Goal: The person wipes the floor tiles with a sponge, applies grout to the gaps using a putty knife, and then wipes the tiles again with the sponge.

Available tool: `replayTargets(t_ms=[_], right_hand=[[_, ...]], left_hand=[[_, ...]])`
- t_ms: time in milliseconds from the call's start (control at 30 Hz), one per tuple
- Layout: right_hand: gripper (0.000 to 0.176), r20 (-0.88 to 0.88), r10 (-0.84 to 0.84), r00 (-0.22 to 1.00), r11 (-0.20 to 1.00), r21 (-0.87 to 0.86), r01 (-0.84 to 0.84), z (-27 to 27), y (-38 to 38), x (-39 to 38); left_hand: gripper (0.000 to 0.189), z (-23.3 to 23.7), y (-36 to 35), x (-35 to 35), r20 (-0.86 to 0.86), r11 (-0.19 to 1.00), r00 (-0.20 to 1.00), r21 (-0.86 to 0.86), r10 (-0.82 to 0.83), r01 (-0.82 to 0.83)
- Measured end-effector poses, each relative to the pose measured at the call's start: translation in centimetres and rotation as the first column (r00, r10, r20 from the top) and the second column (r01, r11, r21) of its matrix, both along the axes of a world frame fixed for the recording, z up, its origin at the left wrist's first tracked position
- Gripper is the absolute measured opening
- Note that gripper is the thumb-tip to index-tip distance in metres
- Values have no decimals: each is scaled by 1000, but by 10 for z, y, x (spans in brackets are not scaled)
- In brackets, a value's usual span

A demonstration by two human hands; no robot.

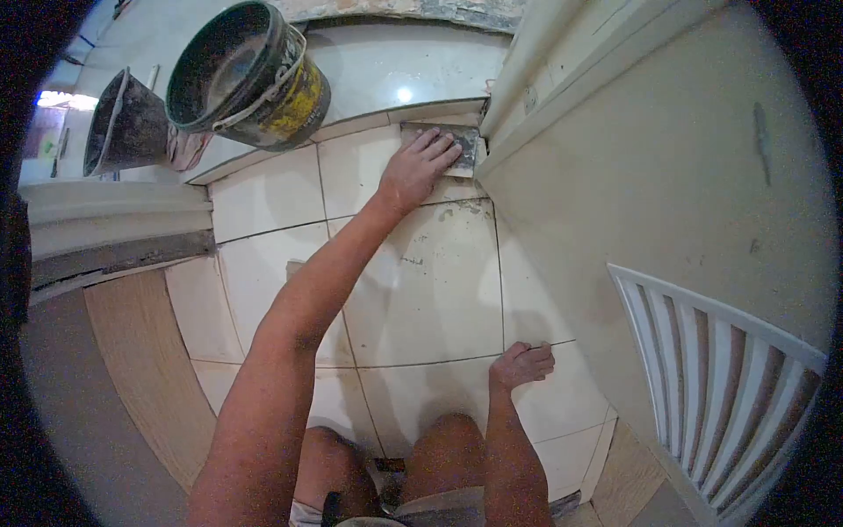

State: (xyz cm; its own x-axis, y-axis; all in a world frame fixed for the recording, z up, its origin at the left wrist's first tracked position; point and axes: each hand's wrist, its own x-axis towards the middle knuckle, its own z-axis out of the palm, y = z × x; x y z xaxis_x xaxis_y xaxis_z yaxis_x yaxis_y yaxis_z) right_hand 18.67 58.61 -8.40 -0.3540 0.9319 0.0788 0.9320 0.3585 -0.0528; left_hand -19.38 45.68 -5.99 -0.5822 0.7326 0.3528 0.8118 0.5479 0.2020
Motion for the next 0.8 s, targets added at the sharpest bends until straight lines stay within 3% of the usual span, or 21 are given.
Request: replayTargets(t_ms=[133, 200, 400, 533, 600, 633, 667, 800], right_hand=[[43, 18, 13, 1000, 999, 35, -13, -10, 4, 11], [42, -29, 19, 999, 1000, 14, -19, -3, 2, 2], [42, -22, -13, 1000, 1000, -1, 13, -3, 1, 0], [41, -10, 26, 1000, 997, 73, -25, -8, 1, 3], [39, -9, 24, 1000, 999, 43, -23, -2, 0, 1], [39, -12, 16, 1000, 999, 43, -15, -3, 0, 1], [39, -10, 20, 1000, 998, 53, -20, -5, 1, 2], [40, 9, 7, 1000, 997, 83, -7, -7, 1, 1]], left_hand=[[49, -10, -17, -8, 73, 992, 989, -8, -126, 127], [53, -2, -30, -10, 131, 952, 945, -18, -300, 305], [55, 16, -33, 25, 223, 922, 899, -5, -378, 388], [50, 17, -47, 25, 161, 958, 948, 123, -275, 257], [45, 7, -46, 25, 90, 999, 996, 36, 26, -29], [46, 12, -38, 34, 117, 997, 993, 66, 18, -26], [46, 16, -28, 51, 174, 1000, 985, -16, 13, -11], [47, 23, -9, 123, 307, 986, 938, 86, -163, 144]])
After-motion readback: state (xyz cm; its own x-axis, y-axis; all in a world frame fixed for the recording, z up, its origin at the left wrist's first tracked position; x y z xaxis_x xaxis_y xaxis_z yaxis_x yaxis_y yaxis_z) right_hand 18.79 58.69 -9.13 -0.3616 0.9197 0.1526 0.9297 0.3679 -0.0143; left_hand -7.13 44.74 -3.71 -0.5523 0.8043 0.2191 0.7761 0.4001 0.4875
